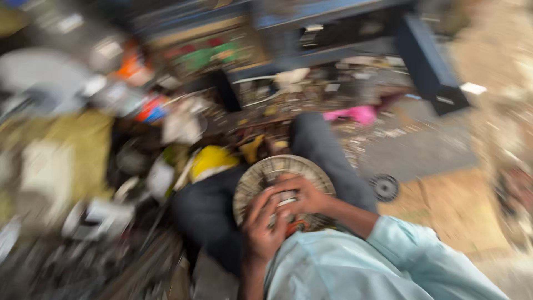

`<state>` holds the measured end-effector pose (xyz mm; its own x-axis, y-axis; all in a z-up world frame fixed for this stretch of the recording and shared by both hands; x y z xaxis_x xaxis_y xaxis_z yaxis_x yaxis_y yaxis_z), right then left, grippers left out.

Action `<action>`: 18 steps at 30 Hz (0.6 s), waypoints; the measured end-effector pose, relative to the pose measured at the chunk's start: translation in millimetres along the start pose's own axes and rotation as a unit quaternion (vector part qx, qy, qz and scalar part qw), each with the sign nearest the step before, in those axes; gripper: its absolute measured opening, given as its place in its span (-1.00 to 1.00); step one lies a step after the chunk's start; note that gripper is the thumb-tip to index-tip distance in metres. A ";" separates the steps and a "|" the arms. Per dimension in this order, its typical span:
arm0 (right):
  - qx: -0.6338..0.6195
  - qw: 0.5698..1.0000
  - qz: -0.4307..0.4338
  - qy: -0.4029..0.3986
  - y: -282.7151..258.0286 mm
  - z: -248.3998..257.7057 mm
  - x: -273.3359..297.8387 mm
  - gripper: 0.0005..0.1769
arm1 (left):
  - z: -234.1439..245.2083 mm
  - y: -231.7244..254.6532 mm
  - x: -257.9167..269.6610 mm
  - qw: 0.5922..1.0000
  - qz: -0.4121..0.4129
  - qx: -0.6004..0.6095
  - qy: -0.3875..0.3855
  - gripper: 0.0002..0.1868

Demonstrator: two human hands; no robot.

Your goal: The person is repairing an electric motor rotor by hand. They use pliers to adjust and secure small components on the rotor, then use a hammer to tap parts into place. The person repeatedly inspects the rotor and makes adjustments throughout the process.

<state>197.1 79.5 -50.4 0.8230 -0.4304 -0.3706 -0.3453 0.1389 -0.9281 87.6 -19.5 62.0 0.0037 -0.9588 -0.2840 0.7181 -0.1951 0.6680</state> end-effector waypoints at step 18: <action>-0.015 0.999 -0.040 0.012 -5.9 -1.5 0.6 -0.42 | 3.8 7.5 19.0 0.999 -0.029 0.004 0.041 -0.62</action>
<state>199.0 77.1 -45.2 0.8381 -0.4597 -0.2937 -0.2918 0.0770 -0.9534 90.4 -39.9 64.2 0.0188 -0.9259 -0.3774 0.7127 -0.2523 0.6546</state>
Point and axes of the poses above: each hand's wrist, its own x-axis away from the middle knuckle, its own z-axis out of the back of the hand, y = z × x, the point moved 6 cm from there along -x, towards the middle knuckle, and after that the axes turned 10 degrees about -y, right-handed, at the moved point
